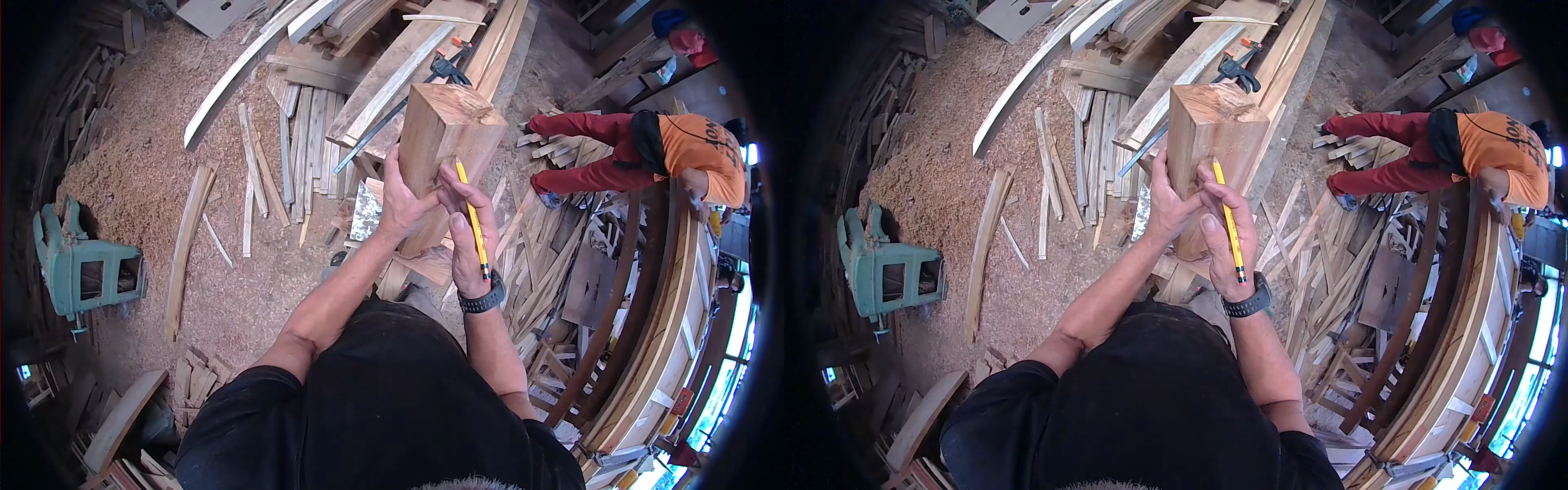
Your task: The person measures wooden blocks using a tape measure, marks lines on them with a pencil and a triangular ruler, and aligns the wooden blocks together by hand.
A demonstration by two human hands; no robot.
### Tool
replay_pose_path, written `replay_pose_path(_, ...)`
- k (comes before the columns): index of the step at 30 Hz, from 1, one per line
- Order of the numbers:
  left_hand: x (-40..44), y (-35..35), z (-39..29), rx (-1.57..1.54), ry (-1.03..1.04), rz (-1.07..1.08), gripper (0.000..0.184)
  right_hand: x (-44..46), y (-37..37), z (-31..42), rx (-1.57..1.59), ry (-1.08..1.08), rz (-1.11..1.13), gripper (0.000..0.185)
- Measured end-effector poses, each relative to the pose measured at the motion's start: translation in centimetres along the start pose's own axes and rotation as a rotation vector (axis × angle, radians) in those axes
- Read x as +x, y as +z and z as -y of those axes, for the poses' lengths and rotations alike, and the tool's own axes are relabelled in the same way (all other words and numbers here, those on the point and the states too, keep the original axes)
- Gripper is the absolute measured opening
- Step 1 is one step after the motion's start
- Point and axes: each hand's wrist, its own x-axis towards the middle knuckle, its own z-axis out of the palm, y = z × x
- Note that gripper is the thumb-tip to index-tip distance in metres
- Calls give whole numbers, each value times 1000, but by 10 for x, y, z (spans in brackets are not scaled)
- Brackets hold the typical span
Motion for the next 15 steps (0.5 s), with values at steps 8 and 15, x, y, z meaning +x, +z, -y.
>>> replay_pose_path(8, 2, -1, 3, -90, -52, 25, 118, 1, 1, 2, 17, 15, 16, 50)
replay_pose_path(15, 4, -4, -3, -87, -62, 36, 118, 4, 1, 2, -16, -30, 19, 48)
